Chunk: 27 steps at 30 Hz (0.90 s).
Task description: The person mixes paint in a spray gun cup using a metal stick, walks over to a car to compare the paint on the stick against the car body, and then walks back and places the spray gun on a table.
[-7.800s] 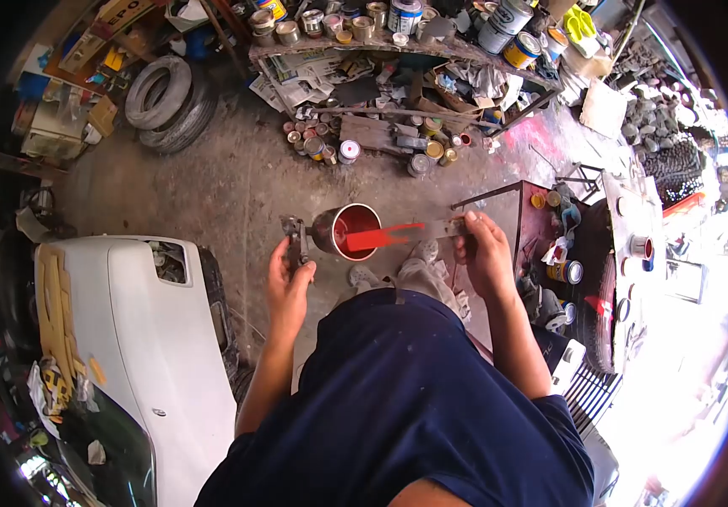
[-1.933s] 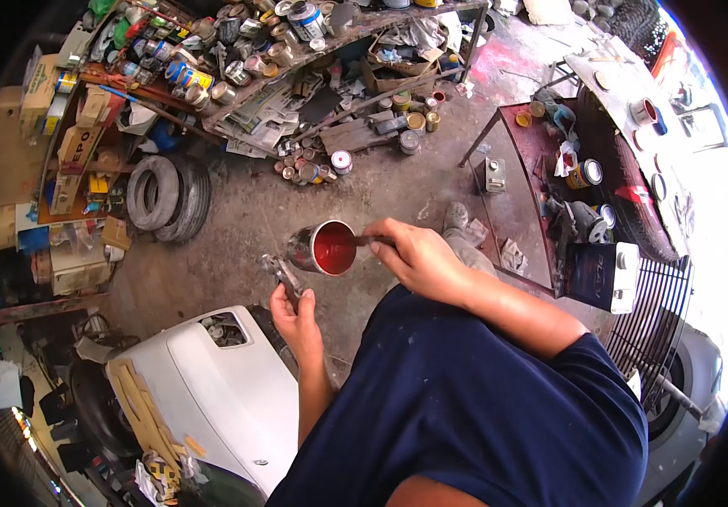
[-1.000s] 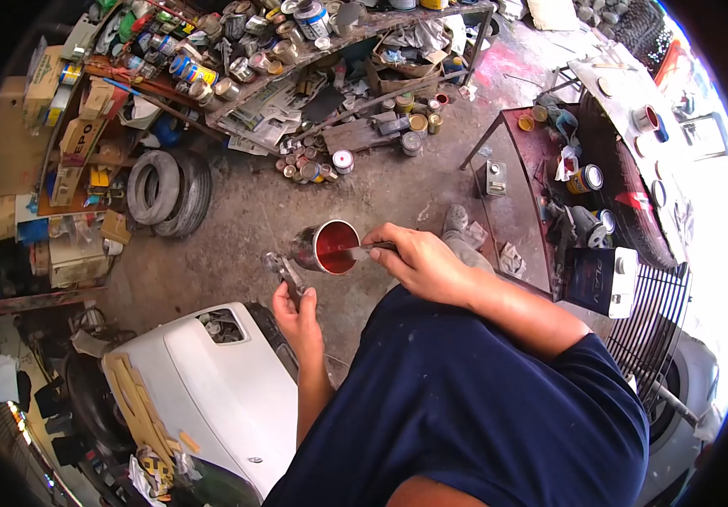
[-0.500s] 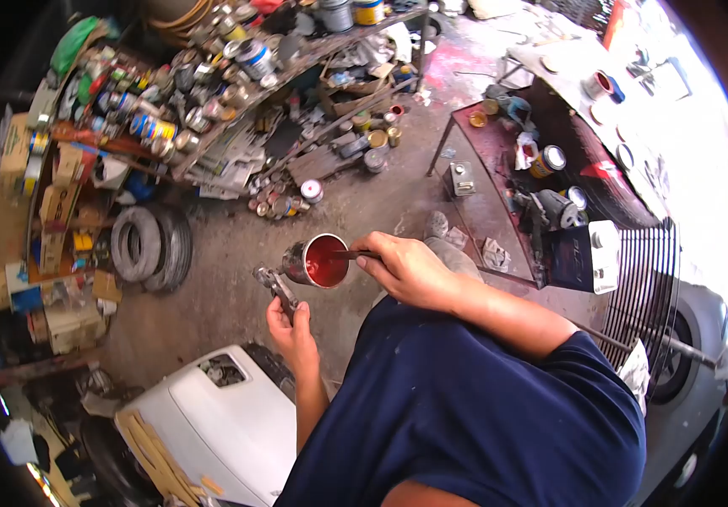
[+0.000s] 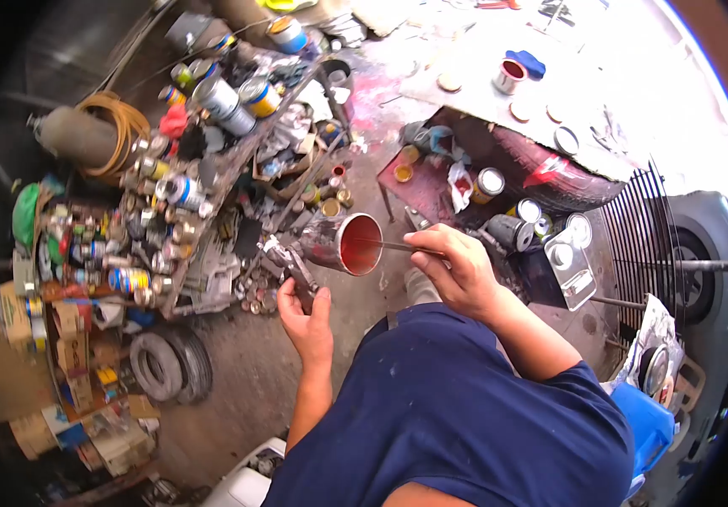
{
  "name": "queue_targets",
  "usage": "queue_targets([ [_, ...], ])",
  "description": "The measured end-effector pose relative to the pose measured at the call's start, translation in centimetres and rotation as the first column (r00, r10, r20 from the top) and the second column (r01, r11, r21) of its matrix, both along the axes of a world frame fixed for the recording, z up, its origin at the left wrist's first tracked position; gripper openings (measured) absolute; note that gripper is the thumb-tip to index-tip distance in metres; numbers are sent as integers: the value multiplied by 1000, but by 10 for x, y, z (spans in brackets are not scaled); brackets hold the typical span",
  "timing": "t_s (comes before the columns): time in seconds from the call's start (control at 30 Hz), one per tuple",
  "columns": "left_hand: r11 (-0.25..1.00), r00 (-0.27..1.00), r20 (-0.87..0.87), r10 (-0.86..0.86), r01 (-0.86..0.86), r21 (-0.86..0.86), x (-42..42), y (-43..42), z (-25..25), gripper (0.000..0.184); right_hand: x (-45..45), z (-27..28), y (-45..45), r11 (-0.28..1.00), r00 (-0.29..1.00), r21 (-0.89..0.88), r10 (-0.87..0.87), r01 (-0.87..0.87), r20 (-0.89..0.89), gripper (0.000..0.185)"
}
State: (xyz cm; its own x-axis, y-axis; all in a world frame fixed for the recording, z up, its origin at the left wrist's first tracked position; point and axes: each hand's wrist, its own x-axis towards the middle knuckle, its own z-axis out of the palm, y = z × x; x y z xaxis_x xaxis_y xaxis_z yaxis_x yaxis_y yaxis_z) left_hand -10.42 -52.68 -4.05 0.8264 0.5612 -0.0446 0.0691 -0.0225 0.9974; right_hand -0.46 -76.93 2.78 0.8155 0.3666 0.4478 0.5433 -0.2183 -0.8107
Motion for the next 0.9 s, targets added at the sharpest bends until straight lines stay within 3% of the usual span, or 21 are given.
queue_targets([
  [0.03,999,1000,17,-26,25,41,20,-7,-4,54,12,-8,-7,998,999,37,-41,42,-35,20],
  [0.1,989,997,1,-79,78,125,54,-24,-10,55,30,-39,-16,954,911,219,-104,205,-400,18],
  [0.2,972,982,-111,-154,170,161,96,-50,-25,56,51,-98,-29,778,588,364,-8,511,-809,20],
  [0.27,957,952,-223,-209,246,153,113,-59,-47,54,59,-122,-40,694,365,326,97,642,-926,20],
  [0.4,939,878,-341,-335,342,-42,137,-62,-78,53,57,-133,-72,596,297,295,97,747,-950,18],
  [0.57,847,752,-390,-532,476,-238,172,-70,-82,32,40,-129,-119,478,252,220,-3,850,-968,20],
  [0.9,504,303,-428,-851,698,-509,237,-72,-89,35,7,-89,-135,249,216,179,-128,952,-968,18],
])
